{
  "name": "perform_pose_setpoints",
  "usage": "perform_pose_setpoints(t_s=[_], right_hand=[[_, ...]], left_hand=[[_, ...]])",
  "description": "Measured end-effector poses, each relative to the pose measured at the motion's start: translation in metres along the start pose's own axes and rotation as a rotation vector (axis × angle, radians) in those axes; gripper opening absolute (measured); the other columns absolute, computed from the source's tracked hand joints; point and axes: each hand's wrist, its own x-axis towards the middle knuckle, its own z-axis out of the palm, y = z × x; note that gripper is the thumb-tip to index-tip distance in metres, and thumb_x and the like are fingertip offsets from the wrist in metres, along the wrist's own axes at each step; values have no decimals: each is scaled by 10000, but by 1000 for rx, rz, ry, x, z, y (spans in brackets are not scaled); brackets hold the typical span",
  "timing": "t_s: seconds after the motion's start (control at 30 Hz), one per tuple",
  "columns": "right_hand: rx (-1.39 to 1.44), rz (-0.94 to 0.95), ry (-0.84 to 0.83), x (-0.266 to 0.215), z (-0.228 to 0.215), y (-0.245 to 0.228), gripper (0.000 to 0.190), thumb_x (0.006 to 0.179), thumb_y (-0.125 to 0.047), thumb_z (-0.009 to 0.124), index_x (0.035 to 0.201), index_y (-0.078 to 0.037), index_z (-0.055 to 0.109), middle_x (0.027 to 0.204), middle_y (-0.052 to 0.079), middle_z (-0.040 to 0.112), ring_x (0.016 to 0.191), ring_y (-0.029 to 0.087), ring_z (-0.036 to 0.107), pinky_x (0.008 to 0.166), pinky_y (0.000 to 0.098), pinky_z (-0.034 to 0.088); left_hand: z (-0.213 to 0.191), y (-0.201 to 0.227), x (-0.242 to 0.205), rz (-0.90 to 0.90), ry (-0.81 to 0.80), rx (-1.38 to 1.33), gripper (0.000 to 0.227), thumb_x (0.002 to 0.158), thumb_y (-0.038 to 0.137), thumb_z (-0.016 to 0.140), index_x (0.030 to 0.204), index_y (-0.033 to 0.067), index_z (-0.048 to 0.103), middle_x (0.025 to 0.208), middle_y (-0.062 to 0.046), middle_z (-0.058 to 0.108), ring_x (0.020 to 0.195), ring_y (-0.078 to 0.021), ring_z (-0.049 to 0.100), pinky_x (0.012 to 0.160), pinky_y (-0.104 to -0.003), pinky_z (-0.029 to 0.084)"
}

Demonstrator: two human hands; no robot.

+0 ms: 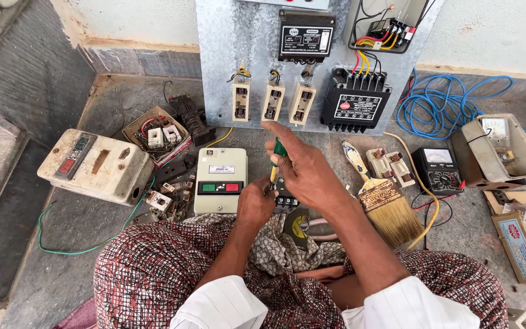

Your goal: The person brushes a terminal block, uses a screwdriver to loosen its screws, and then handles a small circular component while working on the block.

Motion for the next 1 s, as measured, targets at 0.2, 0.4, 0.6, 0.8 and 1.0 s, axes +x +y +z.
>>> perform_pose_setpoints(t_s=[0.2, 0.4, 0.6, 0.8, 1.0], right_hand=[[-173, 139, 183, -6, 15, 2, 513, 987, -149, 685, 1439, -276, 480, 1154, 137, 754, 1001, 231, 785, 750, 370, 665], [16, 43, 13, -2, 1, 3, 545, 989, -61, 588, 1490, -197, 425, 1264, 165, 695, 1119, 278, 727, 862, 387, 637], [-62, -23, 132, -4, 6, 12, 457, 1005, -98, 645, 1423, -193, 487, 1258, 153, 741, 1090, 266, 759, 843, 371, 660], [-88, 289, 71, -2, 10, 6, 422, 1017, -182, 616, 1418, -241, 495, 1157, 110, 772, 1013, 228, 790, 746, 363, 654], [107, 148, -48, -5, -4, 12, 492, 1016, -116, 565, 1479, -235, 446, 1295, 113, 689, 1179, 250, 716, 800, 339, 624]], left_hand=[[0, 1, -2, 26, 4, 8, 448, 866, 101, 712, 1311, 78, 659, 1136, -238, 723, 1065, -377, 708, 930, -452, 531], [-4, 5, -7, -4, -8, 5, 495, 837, 84, 722, 1325, 75, 641, 1160, -242, 711, 1096, -378, 690, 945, -444, 524], [-4, 6, -4, 29, -4, 27, 490, 833, 77, 720, 1318, 60, 651, 1191, -230, 704, 1083, -371, 703, 952, -436, 524], [6, -6, 1, 111, 57, 16, 501, 815, 134, 763, 1279, -1, 629, 1308, -229, 635, 1122, -388, 666, 959, -453, 513], [0, 9, 0, 311, 143, -158, 443, 1018, 373, 580, 1252, 2, 639, 1150, -257, 702, 962, -397, 698, 799, -478, 537]])
